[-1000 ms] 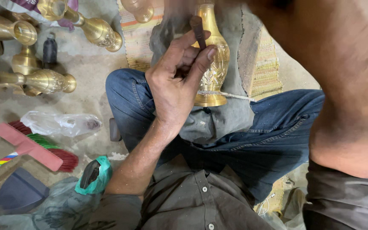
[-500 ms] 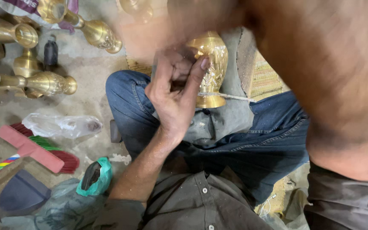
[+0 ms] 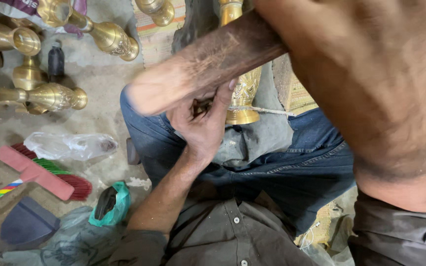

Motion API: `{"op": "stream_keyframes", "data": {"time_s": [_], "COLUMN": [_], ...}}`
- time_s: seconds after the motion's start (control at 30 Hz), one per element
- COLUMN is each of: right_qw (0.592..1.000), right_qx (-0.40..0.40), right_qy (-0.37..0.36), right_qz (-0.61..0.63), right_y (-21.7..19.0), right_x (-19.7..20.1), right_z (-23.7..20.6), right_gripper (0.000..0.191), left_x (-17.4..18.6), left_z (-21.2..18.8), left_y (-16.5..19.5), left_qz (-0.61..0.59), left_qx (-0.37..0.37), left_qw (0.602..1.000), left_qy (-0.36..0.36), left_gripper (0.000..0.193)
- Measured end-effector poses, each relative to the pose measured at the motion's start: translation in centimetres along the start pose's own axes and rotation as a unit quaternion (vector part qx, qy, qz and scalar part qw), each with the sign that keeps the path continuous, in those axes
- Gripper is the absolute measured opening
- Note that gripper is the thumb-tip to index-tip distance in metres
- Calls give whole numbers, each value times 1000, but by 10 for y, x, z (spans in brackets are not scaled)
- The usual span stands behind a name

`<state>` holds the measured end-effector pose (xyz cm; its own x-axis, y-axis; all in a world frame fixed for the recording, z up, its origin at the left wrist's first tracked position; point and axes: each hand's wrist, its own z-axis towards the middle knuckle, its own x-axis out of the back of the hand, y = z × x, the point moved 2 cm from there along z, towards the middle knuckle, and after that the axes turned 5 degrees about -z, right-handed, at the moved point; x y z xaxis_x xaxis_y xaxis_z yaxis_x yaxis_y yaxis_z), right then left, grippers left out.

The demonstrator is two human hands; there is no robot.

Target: The person sits cross-legged on the floor with a brass vase held between their legs. They position a chisel against the vase surface and strike it with a wooden mallet, repeatedly repositioning the chisel to carve decorative patterns into the brass.

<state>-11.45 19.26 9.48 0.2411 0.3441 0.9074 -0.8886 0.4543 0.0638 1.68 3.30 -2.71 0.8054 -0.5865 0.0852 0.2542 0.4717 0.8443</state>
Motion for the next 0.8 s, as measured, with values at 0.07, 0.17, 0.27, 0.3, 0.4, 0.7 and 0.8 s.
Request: {"op": "stream_keyframes", "data": {"time_s": [0.07, 0.17, 0.27, 0.3, 0.4, 0.7, 0.8], "right_qw": [1000, 999, 998, 997, 995, 997, 997], "right_qx": [-9, -23, -45, -54, -78, -64, -48], "right_qy": [6, 21, 38, 47, 63, 46, 41], "right_qz": [-9, -5, 1, 6, 30, 7, -32], "right_y": [0, 6, 10, 12, 15, 19, 14], "right_x": [1, -1, -5, -6, -11, -13, -9], "right_z": [-2, -5, -11, -12, -10, -2, -3], "right_gripper": [29, 30, 30, 30, 31, 32, 33], "left_x": [-1, 2, 3, 3, 2, 0, -1], "left_z": [6, 14, 25, 28, 32, 38, 39], "left_y": [-3, -3, -4, -4, 4, 12, 14], "left_qz": [-39, -17, 17, 29, -18, 1, -44], "left_qx": [-16, -29, -10, 2, -14, -6, -19], "left_qw": [998, 992, 982, 979, 980, 979, 974], "left_qy": [-46, -121, -185, -203, -196, -202, -220], "left_gripper": [18, 19, 19, 18, 26, 28, 31]}}
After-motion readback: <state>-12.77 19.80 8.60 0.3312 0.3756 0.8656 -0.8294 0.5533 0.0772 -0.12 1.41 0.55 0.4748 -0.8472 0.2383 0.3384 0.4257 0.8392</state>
